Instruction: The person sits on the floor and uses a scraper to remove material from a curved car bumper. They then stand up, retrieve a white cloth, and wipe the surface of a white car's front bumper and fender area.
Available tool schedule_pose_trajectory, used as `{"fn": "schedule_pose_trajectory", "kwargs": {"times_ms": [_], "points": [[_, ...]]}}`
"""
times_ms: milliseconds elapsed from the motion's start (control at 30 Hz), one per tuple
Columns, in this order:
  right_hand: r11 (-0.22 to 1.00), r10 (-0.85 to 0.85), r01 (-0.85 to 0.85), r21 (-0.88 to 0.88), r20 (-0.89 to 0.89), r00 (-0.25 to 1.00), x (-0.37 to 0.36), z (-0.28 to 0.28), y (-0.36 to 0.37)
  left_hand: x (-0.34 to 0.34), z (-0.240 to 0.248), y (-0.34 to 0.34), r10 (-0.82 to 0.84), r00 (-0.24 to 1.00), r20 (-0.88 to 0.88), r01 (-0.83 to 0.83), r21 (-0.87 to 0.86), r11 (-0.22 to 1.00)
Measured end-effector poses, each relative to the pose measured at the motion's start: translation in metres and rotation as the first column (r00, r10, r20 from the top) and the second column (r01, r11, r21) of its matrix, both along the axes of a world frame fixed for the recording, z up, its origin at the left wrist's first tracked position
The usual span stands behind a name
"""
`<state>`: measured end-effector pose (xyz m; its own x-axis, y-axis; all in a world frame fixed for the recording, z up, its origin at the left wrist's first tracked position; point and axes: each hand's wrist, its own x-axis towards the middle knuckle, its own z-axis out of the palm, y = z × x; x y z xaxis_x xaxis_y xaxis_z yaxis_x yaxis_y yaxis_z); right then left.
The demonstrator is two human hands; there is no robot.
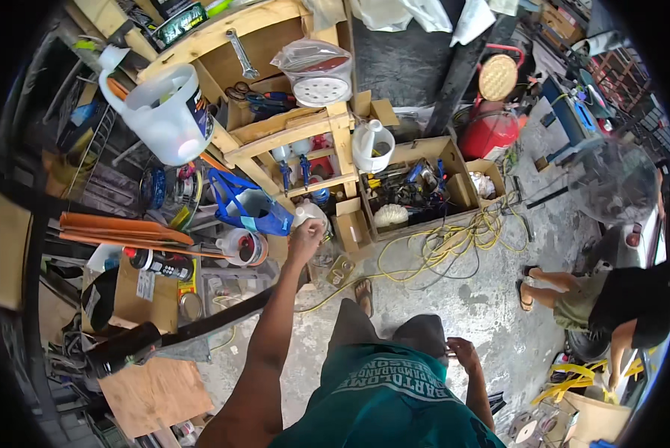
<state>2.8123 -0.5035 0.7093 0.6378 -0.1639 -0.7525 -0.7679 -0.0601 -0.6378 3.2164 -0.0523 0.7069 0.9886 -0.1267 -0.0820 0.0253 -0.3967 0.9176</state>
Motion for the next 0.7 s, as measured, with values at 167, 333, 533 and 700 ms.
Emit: {"fn": "schedule_pose_trajectory", "kwargs": {"times_ms": [167, 333, 533, 700], "points": [[0.91, 0.364, -0.284, -0.301, 0.254, 0.896, 0.16, -0.031, -0.021, 0.043, 0.015, -0.048, -0.073, 0.987, -0.145, 0.052, -0.148, 0.988], [0.952, -0.163, 0.084, 0.294, 0.257, 0.953, 0.419, -0.017, 0.022, 0.04, 0.028, -0.063, -0.054, 0.985, -0.165, 0.021, -0.193, 0.981], [0.868, -0.278, 0.164, 0.468, 0.187, 0.942, 0.618, -0.044, 0.042, 0.082, 0.067, -0.116, -0.111, 0.949, -0.295, 0.078, -0.12, 0.99], [0.693, -0.26, 0.108, 0.713, 0.107, 0.96, 0.637, -0.096, 0.055, 0.179, 0.022, -0.213, -0.186, 0.982, -0.023, 0.187, 0.025, 0.982]]}}
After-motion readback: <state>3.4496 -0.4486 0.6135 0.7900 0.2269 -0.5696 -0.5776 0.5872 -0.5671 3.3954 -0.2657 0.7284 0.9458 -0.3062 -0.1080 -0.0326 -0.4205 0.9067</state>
